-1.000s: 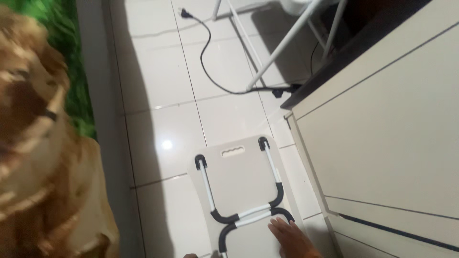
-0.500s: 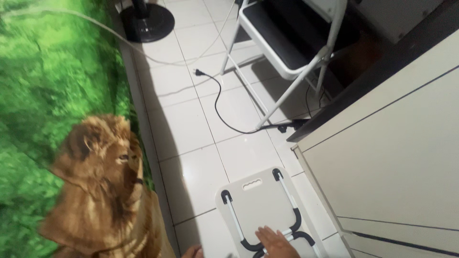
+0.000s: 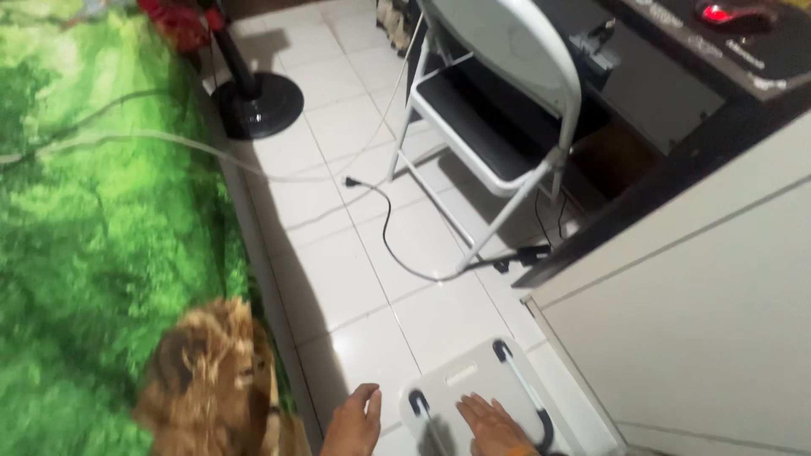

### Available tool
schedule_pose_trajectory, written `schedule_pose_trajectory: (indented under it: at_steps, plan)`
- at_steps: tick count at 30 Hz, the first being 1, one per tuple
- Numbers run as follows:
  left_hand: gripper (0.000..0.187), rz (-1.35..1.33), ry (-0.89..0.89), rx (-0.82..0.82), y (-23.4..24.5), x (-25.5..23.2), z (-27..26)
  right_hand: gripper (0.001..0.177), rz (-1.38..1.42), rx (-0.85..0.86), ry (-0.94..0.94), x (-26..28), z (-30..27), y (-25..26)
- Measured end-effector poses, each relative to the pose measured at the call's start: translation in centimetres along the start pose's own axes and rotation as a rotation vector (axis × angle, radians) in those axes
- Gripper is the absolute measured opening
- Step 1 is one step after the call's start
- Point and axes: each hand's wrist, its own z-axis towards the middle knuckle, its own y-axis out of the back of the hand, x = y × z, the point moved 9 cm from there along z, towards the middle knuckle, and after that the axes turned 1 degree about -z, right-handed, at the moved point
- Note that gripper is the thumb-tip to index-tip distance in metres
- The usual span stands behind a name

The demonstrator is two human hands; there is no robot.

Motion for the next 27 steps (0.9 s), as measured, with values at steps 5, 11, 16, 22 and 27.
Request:
schedule_pose_trajectory:
  at_steps: [5, 11, 16, 22, 27]
  plan:
    - [0.044, 0.005, 0.01, 0.074, 4.9, -8.5, 3.3, 0.065, -0.022, -0.217, -0.033, -1.0, -0.8, 10.9]
    - [0.045, 0.007, -0.092, 0.064, 11.3, -16.0, 6.0, 0.078, 0.093, -0.968, -0.195, -0.9, -4.6, 35.0]
    - [0.046, -0.049, -0.159, 0.045, 15.6, -21.2, 9.8, 0.097, 0.086, -1.319, -0.134, -0.8, -6.7, 51.0]
    - [0.044, -0.193, -0.416, 0.02, 19.1, -31.6, 16.6, 0.094, 0.149, -1.028, -0.321, -3.3, 0.0, 58.1]
    - [0.043, -0.275, -0.64, -0.003, 22.0, -41.6, 21.3, 0.078, 0.159, -1.129, -0.459, -6.3, 2.2, 60.4]
